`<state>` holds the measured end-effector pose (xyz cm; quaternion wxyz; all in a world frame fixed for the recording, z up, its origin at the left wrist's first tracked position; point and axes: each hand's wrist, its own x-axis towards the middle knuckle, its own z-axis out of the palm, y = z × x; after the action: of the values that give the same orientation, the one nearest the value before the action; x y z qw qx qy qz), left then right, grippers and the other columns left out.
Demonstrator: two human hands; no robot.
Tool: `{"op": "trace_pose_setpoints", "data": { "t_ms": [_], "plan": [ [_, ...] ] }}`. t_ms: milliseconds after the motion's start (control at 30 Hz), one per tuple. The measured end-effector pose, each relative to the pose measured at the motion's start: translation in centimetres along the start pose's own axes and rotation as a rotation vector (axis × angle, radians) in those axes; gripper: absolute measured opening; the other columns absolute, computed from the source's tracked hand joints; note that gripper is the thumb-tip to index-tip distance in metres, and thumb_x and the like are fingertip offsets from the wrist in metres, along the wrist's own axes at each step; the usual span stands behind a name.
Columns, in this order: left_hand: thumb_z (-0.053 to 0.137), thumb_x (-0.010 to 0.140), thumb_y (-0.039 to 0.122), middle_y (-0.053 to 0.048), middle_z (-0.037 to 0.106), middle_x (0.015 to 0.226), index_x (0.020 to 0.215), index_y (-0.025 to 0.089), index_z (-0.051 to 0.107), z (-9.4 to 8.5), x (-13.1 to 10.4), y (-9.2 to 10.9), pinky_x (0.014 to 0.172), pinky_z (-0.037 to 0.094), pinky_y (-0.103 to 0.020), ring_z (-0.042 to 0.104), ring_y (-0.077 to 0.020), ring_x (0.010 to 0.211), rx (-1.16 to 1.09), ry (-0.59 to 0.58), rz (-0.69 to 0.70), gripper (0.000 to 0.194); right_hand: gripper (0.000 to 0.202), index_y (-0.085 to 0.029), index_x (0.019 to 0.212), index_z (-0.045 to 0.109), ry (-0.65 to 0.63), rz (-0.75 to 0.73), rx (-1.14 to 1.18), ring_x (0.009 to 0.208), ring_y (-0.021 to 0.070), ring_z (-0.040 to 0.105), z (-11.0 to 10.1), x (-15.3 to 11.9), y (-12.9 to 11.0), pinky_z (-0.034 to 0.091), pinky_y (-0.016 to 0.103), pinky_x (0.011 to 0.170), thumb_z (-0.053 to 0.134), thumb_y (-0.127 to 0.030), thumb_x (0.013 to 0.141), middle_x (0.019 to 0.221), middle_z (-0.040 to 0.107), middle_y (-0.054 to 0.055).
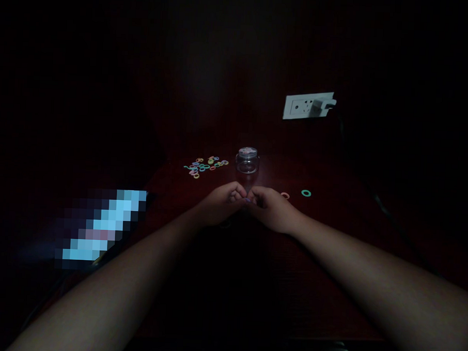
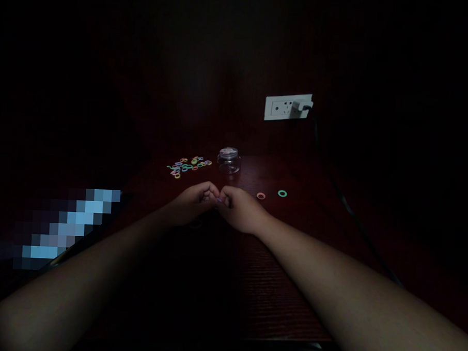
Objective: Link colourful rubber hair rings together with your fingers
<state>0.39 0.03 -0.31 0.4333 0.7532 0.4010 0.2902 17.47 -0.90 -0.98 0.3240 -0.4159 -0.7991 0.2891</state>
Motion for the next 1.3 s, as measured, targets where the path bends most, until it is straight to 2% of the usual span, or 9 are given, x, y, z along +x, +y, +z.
{"op": "trace_pose_setpoints", "data": {
  "t_ms": [1300],
  "plan": [
    [0.054, 0.077, 0.030, 0.000, 0.053, 0.072, 0.087, 0.014, 0.052, -0.06, -0.08, 0.33, 0.054, 0.036, -0.018, 0.045, -0.0065, 0.060, 0.028, -0.007, -0.007, 0.019, 0.009, -0.018, 0.068, 0.047, -0.010, 0.009, 0.008, 0.053, 0.0084, 0.040, -0.11, -0.04, -0.05, 0.030, 0.021, 0.049, 0.051, -0.023, 0.074, 0.059, 0.048, -0.003]
  ]
}}
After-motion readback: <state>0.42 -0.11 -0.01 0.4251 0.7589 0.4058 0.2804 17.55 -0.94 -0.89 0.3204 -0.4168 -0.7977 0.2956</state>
